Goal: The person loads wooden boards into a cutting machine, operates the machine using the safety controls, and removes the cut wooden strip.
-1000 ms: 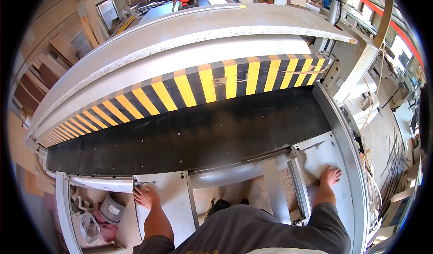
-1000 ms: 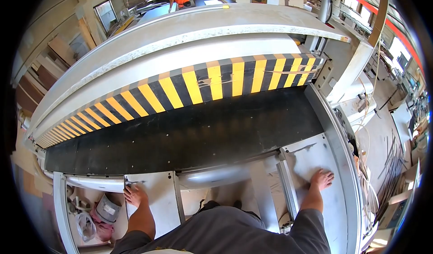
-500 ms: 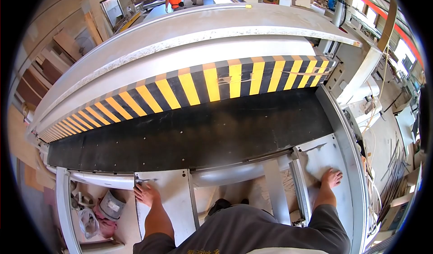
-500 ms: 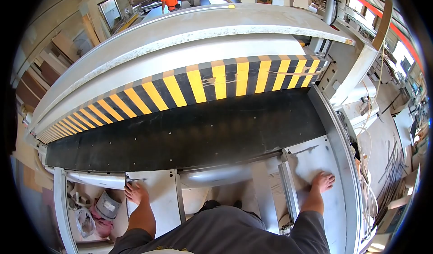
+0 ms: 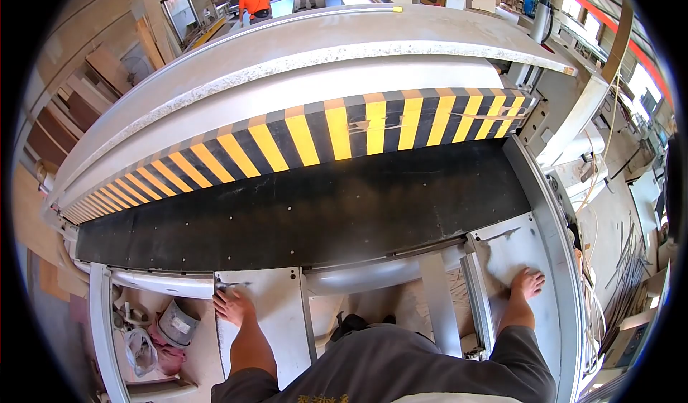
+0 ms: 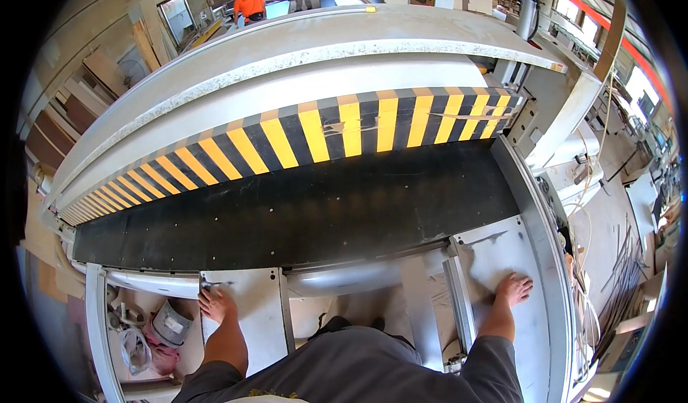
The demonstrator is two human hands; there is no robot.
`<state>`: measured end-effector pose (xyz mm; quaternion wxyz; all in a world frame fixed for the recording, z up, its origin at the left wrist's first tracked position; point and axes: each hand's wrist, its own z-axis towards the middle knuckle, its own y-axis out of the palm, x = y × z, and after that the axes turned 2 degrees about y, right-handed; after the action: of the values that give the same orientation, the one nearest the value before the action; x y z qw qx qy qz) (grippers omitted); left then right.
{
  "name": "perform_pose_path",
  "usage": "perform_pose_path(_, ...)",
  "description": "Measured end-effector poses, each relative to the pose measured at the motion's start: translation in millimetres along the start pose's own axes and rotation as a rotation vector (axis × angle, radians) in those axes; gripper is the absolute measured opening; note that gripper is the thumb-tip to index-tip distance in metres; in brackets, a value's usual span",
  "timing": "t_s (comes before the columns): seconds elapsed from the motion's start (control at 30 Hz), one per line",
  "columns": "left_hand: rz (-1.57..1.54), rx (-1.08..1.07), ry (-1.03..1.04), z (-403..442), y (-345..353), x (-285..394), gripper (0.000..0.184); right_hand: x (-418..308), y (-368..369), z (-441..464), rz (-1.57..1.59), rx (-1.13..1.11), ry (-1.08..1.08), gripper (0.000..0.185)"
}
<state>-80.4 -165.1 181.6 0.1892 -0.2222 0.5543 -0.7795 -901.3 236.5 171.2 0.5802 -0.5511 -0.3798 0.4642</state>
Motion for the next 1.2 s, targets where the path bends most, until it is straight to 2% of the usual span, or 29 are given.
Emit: perform_pose_path(1.2, 0.01, -0.05, -0.017, 0, -12, 0, 0.072, 1, -2, 0, -0.018, 0.0, 0.001, 0.072)
